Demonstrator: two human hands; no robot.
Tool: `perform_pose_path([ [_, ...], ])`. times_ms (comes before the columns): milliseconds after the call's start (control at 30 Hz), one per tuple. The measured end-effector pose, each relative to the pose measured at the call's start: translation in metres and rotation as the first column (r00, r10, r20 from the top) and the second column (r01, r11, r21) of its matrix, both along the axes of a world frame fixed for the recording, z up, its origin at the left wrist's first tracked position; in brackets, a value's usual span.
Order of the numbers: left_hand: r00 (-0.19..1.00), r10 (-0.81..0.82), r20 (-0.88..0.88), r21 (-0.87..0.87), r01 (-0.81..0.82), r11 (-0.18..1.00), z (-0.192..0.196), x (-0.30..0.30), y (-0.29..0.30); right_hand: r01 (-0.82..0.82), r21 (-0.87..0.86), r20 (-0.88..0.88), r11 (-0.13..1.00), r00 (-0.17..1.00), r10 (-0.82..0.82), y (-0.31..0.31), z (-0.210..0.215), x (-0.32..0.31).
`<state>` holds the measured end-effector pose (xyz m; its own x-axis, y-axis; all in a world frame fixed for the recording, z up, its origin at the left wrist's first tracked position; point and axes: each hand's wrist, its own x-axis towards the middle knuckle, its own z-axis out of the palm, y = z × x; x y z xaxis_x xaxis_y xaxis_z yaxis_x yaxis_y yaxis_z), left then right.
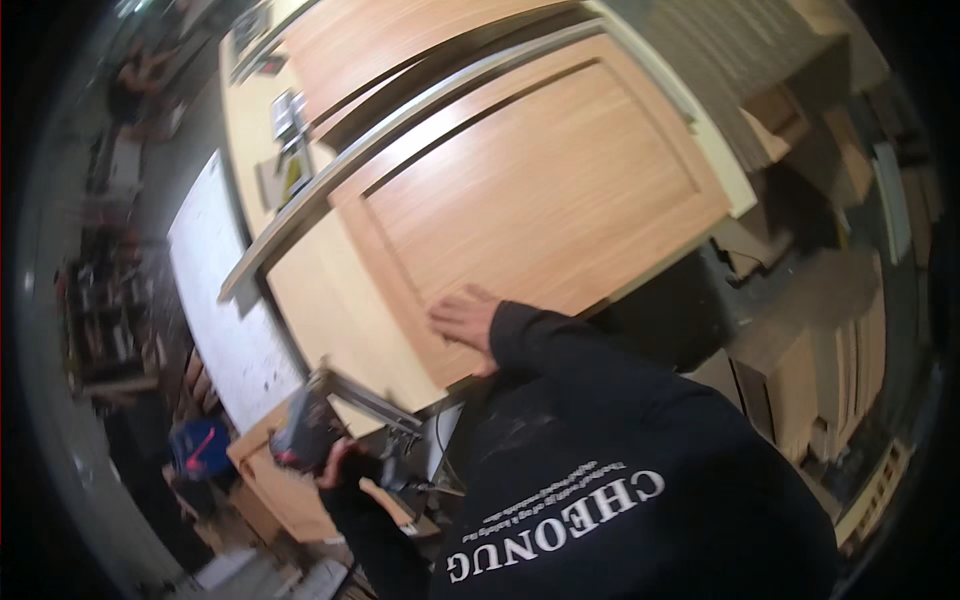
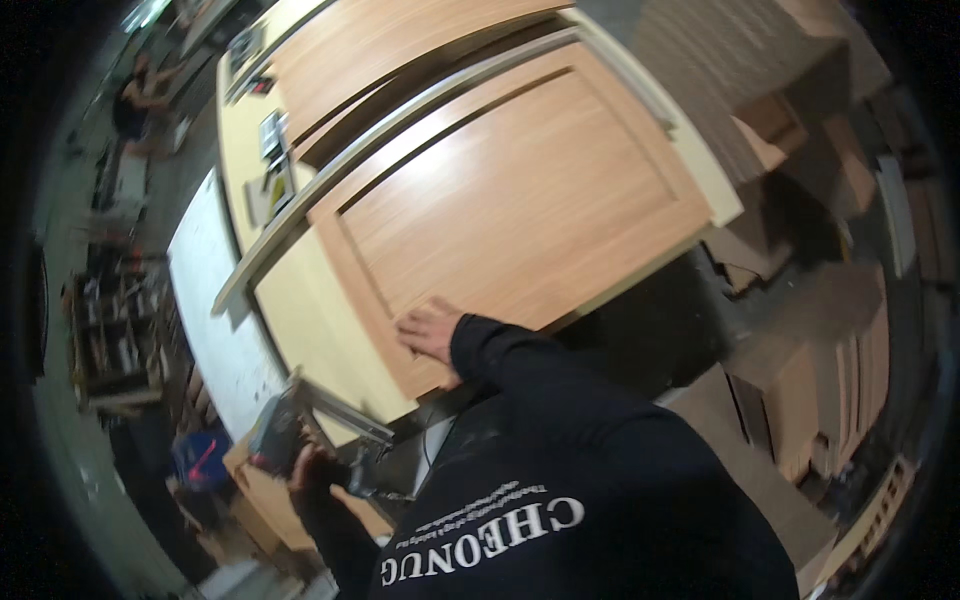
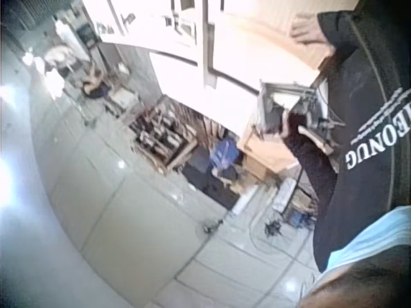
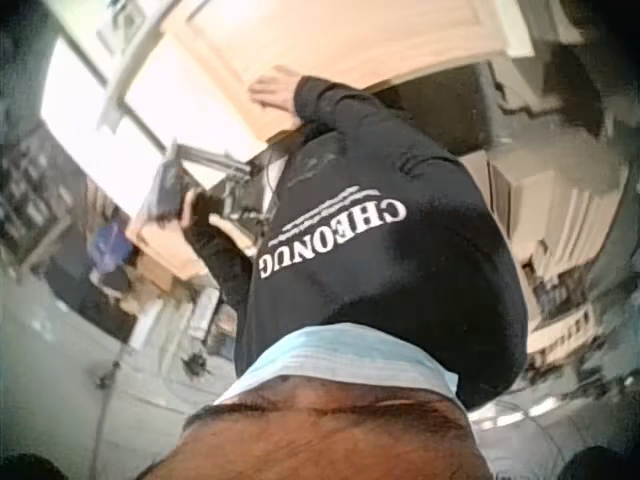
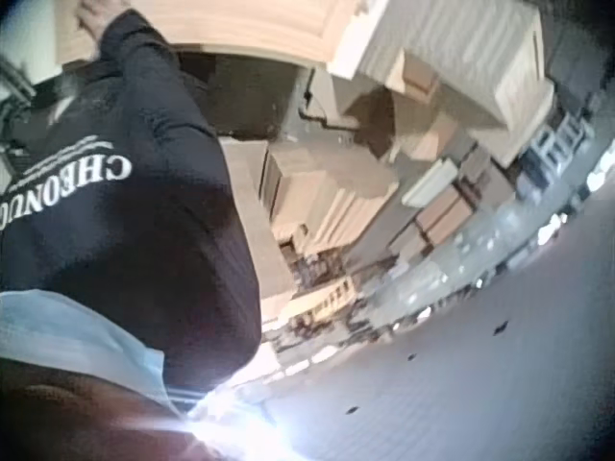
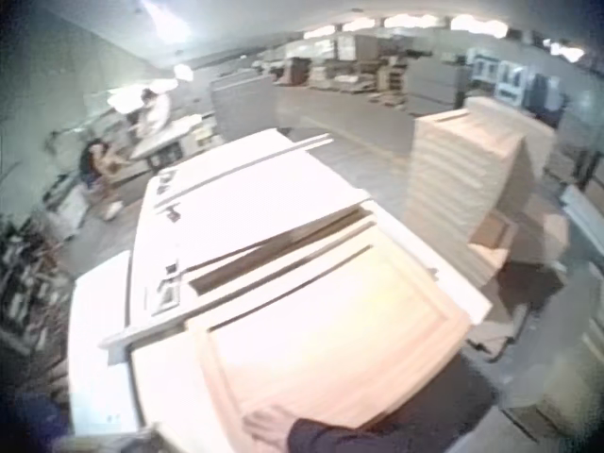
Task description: Assembling a wooden furniture piece by aligning panels and using a pneumatic nail gun and hammer.
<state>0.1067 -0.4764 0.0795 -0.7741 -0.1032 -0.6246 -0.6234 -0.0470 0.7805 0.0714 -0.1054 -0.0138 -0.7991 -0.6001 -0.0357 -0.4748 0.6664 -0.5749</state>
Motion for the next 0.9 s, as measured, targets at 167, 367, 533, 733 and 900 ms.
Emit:
perform_pose_path([
  [167, 0.752, -0.659, 0.025, -0.546, 0.563, 0.621, -0.018, 0.011, 0.036, -0.047, 0.053, 0.088, 0.998, 0.995, 0.042, -0.006, 0.013, 0.000],
  [367, 0.322, -0.947, 0.016, -0.858, 0.491, 0.153, 0.001, 0.002, 0.104, -0.017, 0.080, 0.094, 0.997, 0.995, 0.010, -0.004, 0.012, -0.004],
  [533, 0.561, -0.813, 0.153, -0.615, 0.698, 0.366, 0.003, -0.001, 0.121, 0.002, 0.021, 0.079, 1.000, 0.997, -0.003, -0.003, 0.007, -0.005],
  [733, 0.300, -0.954, 0.001, -0.844, 0.512, 0.160, -0.004, -0.009, 0.117, -0.017, 0.027, 0.097, 1.000, 0.995, 0.014, -0.004, 0.006, -0.004],
  [900, 0.387, -0.902, 0.191, -0.739, 0.662, 0.128, -0.004, -0.010, 0.117, -0.041, 0.057, 0.117, 0.998, 0.993, 0.034, -0.004, 0.006, -0.005],
])
